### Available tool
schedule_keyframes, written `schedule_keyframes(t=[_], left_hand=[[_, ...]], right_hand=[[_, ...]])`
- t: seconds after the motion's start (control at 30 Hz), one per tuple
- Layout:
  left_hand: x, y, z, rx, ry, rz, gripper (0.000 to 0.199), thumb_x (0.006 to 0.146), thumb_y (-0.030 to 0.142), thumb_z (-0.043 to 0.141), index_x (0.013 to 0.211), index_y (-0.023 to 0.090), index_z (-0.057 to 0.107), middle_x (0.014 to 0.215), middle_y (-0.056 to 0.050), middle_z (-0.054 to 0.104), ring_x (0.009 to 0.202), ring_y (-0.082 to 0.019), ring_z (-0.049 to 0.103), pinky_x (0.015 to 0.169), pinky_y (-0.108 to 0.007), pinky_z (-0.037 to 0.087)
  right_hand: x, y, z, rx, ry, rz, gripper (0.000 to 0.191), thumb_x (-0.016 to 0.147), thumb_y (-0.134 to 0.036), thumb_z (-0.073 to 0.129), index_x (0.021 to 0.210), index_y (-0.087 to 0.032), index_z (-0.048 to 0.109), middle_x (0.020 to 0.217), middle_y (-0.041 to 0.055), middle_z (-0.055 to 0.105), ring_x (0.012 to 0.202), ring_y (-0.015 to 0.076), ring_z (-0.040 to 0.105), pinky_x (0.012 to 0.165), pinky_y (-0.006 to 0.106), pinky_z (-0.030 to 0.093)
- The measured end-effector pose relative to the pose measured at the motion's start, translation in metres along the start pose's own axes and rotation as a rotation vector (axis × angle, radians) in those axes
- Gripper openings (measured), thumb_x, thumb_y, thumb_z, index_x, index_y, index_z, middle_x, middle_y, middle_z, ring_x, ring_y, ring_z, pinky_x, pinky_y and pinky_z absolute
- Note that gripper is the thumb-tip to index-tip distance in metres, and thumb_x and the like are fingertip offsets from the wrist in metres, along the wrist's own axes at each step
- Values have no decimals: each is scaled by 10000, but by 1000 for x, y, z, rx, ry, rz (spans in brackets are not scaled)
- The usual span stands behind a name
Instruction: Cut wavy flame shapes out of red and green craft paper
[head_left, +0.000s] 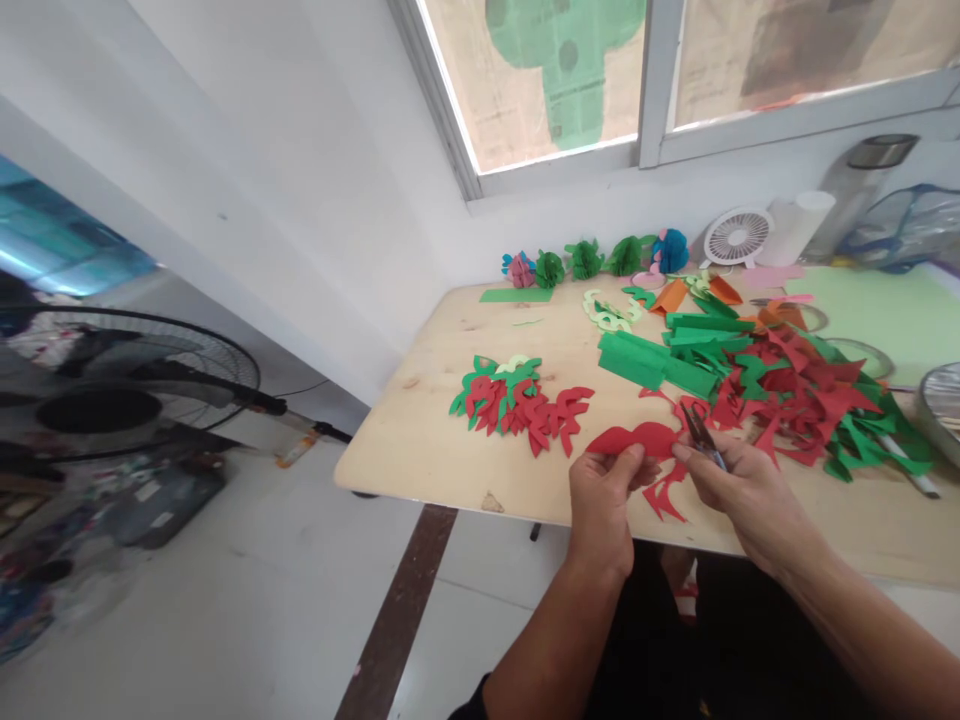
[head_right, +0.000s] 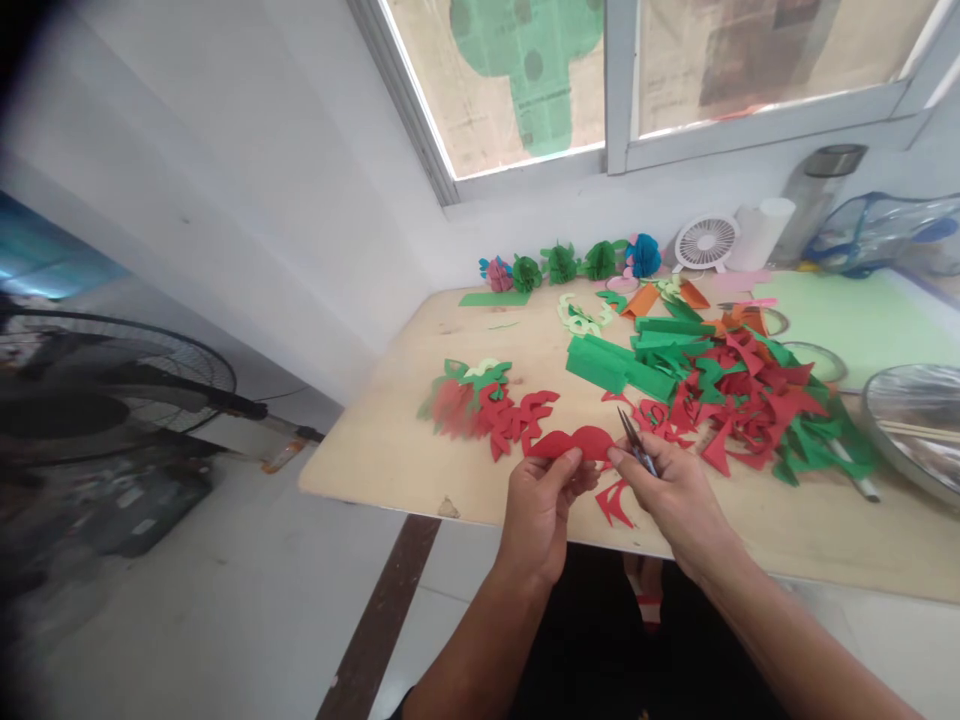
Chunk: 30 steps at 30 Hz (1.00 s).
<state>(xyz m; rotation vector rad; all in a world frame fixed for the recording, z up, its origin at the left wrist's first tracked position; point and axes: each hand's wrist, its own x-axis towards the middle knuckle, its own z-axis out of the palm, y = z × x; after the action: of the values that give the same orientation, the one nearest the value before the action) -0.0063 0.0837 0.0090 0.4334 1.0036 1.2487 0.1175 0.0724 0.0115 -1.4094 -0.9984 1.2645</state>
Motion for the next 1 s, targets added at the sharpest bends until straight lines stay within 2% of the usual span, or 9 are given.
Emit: schedule_keyframes(t=[0.17,0.23,0.43,0.6,0.83,1.0], left_hand=[[0,-2,11,-84,85,47,168,609,248,739,680,111,674,606,-52,676,592,-146,644,684,-288,503],[-1,-5,17,-98,94,64,170,612,245,738,678,110,661,605,-52,676,610,-155,654,694,-293,504],[-6,-14,35,-79,102,82,187,638,269,726,701,108,654,643,-65,686,658,-170,670,705,-299,504],[-13,-18,45,6,78,92,189,641,265,721,741,110,679,673,-64,691,643,-167,666,676,-289,511],[-18,-13,42,58,61,88,177,649,256,712,753,115,690,692,-64,700,666,-176,674,674,-285,524],[-17,-6,33,47,54,85,165,638,260,716,709,114,683,674,-62,700,636,-184,671,668,-307,531]], right_hand=[[-9,10,-6,208,-38,-18,316,864,-470,536,714,-195,494,559,-62,309,483,92,216,420,241,153],[-14,16,-10,252,-53,23,318,878,-473,512,732,-189,513,562,-53,337,479,91,226,410,238,148],[-26,23,-18,254,-106,112,356,871,-504,501,730,-180,543,534,-64,310,466,84,230,392,208,188],[-24,19,-23,229,-122,99,385,866,-523,486,696,-180,528,534,-63,314,456,82,239,382,205,185],[-24,18,-21,199,-152,103,373,874,-528,465,726,-189,516,534,-69,307,436,84,215,375,215,152],[-23,15,-13,151,-147,88,414,880,-528,452,631,-197,457,517,-64,303,433,87,223,380,226,173]])
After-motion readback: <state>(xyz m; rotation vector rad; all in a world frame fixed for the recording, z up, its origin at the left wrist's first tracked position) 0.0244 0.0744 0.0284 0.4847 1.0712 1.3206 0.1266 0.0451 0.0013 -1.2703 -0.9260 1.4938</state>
